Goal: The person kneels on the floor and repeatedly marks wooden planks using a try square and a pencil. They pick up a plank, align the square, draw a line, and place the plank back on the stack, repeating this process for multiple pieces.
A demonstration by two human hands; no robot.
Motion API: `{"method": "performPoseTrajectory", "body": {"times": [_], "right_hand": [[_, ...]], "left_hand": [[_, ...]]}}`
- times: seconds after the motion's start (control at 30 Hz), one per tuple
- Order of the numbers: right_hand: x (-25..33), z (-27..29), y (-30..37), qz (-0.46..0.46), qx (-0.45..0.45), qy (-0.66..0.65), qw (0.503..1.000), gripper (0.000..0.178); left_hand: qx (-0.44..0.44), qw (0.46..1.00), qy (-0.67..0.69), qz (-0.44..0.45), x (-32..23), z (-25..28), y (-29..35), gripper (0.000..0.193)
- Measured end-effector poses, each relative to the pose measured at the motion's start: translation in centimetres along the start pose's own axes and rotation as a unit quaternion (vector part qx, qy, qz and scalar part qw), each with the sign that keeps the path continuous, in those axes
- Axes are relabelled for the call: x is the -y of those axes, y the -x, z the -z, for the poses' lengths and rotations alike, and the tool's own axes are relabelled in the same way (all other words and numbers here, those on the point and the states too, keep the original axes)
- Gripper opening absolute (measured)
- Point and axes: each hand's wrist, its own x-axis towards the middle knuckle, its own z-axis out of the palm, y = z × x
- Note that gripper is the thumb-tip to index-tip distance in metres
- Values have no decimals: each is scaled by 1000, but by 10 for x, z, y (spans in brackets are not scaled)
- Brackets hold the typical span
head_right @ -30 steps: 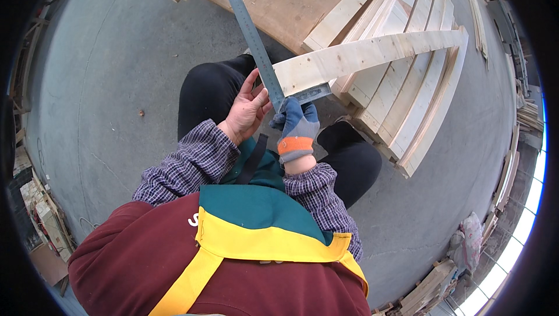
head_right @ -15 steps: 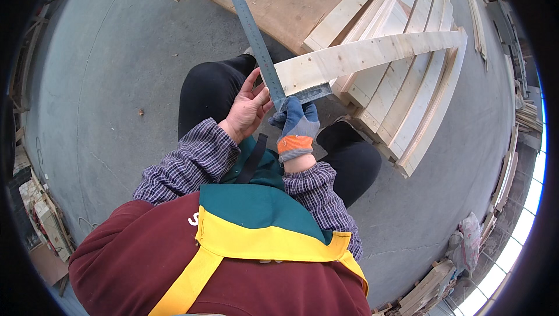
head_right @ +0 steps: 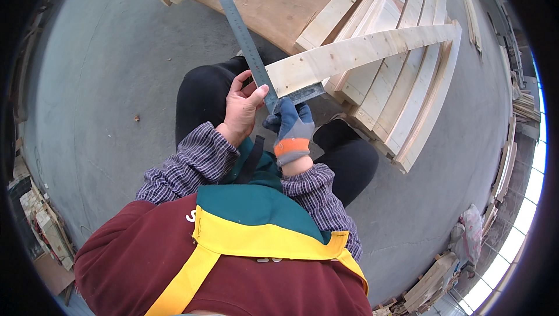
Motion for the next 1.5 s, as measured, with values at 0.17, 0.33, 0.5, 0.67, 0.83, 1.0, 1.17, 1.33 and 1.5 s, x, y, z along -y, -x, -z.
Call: {"method": "performPoseTrajectory", "body": {"times": [0.17, 0.33, 0.5, 0.67, 0.83, 1.0, 1.17, 1.33, 1.5], "right_hand": [[18, 31, 37, 115, -19, 124, 985, 33], [45, 43, 43, 190, 191, 115, 956, 40], [57, 4, -7, 330, 193, 320, 867, 26], [58, -18, -30, 288, 230, 316, 874, 24], [58, -22, -33, 301, 237, 368, 847, 24], [64, -23, -33, 281, 249, 382, 844, 23], [72, -18, -30, 246, 267, 405, 839, 22], [73, -9, -27, 312, 272, 439, 798, 22], [75, 1, -20, 280, 269, 433, 814, 21]], "left_hand": [[2, 1000, 16, -1, -2, -1, 0, 53], [7, 1000, 25, 2, -1, -1, 0, 52], [12, 1000, 22, 4, -3, -2, 1, 52], [14, 1000, 19, 8, -3, -1, 1, 52], [10, 1000, 11, 6, -2, -1, 1, 52], [10, 1000, 12, 4, -1, 0, 1, 52], [13, 1000, 9, 4, 0, 0, 1, 52], [14, 1000, -1, 4, 1, 0, 3, 52], [20, 999, 30, -3, 2, -1, 2, 52]]}}
